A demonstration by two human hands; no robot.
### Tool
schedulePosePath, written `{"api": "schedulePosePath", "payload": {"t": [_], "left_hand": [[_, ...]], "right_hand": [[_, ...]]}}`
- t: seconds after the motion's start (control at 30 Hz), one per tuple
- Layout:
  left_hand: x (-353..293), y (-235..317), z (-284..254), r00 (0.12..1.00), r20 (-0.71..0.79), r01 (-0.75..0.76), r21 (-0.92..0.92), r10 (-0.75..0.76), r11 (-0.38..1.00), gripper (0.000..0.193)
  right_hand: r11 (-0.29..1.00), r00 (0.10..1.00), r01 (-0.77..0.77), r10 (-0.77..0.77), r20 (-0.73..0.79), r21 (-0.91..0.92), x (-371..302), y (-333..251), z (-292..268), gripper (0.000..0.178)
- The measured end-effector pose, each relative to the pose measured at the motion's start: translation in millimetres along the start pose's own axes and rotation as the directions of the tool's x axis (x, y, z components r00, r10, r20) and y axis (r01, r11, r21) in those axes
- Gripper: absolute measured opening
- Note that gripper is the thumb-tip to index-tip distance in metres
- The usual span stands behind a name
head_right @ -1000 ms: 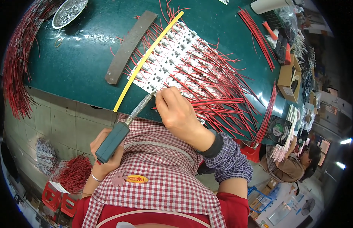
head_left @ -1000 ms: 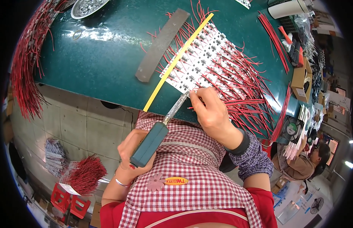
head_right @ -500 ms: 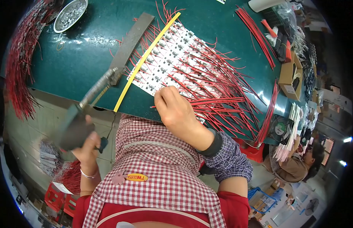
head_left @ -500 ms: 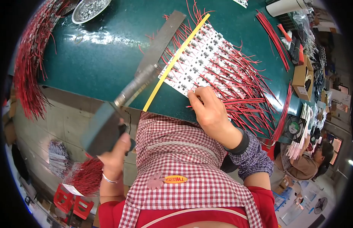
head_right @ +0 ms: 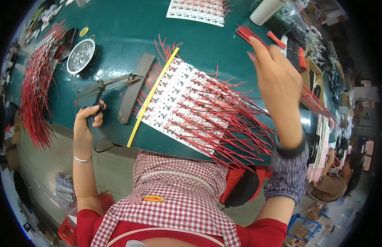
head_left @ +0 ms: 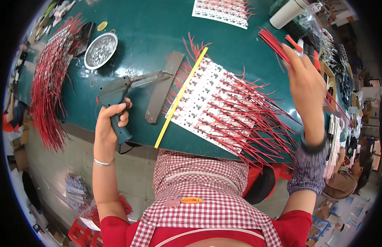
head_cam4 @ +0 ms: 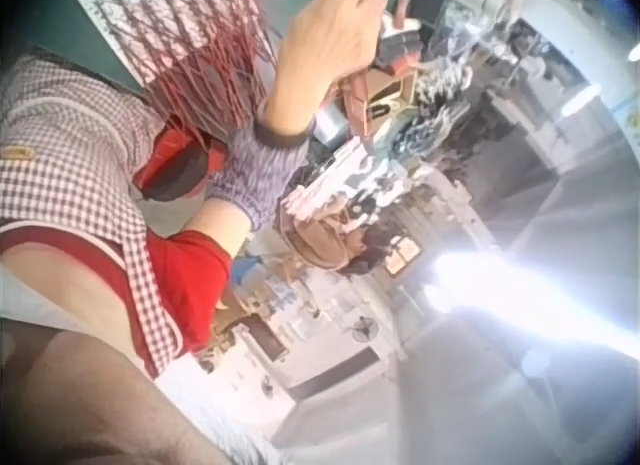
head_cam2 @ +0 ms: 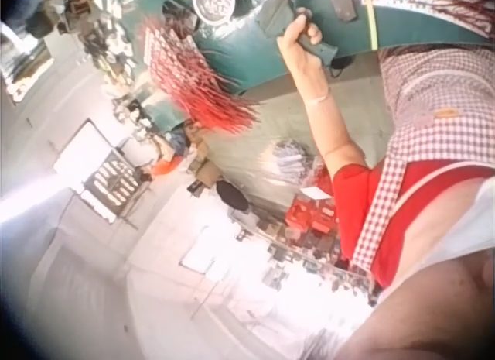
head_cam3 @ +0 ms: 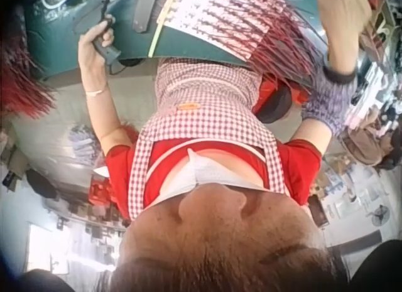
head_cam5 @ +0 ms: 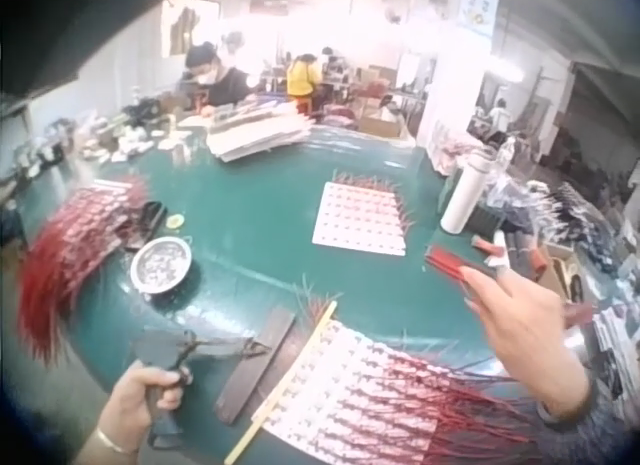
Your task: The person aligns wires across a circuit board using a guide stick and solders wires onto the board using a soldering tool.
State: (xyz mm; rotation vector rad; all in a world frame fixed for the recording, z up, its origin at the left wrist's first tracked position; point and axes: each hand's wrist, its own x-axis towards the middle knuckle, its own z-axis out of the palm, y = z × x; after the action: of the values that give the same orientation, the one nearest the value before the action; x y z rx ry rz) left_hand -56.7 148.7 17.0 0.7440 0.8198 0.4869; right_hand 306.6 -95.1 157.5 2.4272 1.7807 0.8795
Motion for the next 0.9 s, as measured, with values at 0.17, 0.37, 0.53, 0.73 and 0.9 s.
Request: {"api": "schedulePosePath", "payload": {"t": [0.17, 0.37, 0.53, 0.73, 0.9], "left_hand": [[7.9, 3.9, 16.7, 0.958, -0.263, -0.006, 0.386, 0.117, 0.922, 0.025], [8.3, 1.9, 17.5, 0.893, -0.316, -0.006, 0.706, 0.322, 0.708, 0.035], [8.5, 4.3, 24.1, 0.869, -0.277, 0.006, 0.834, 0.410, 0.552, 0.043], [12.1, 0.8, 19.4, 0.866, -0.332, -0.106, 0.609, 0.373, 0.786, 0.033], [3.9, -5.3, 17.2, 0.867, -0.381, -0.176, 0.369, 0.321, 0.913, 0.029]], "right_hand": [[1.000, 0.996, -0.026, 0.025, 0.081, 0.009, 20.6, 39.2, 133.5, 0.042], [0.967, 0.973, -0.149, 0.106, 0.205, 0.205, 12.4, 37.5, 205.2, 0.047], [0.922, 0.996, -0.071, 0.088, -0.028, 0.382, 15.2, -9.2, 149.7, 0.047], [0.606, 0.970, 0.203, -0.233, -0.072, 0.769, -1.0, -94.3, 117.5, 0.038], [0.490, 0.901, 0.320, -0.423, -0.100, 0.811, 19.8, -146.3, 125.0, 0.042]]}}
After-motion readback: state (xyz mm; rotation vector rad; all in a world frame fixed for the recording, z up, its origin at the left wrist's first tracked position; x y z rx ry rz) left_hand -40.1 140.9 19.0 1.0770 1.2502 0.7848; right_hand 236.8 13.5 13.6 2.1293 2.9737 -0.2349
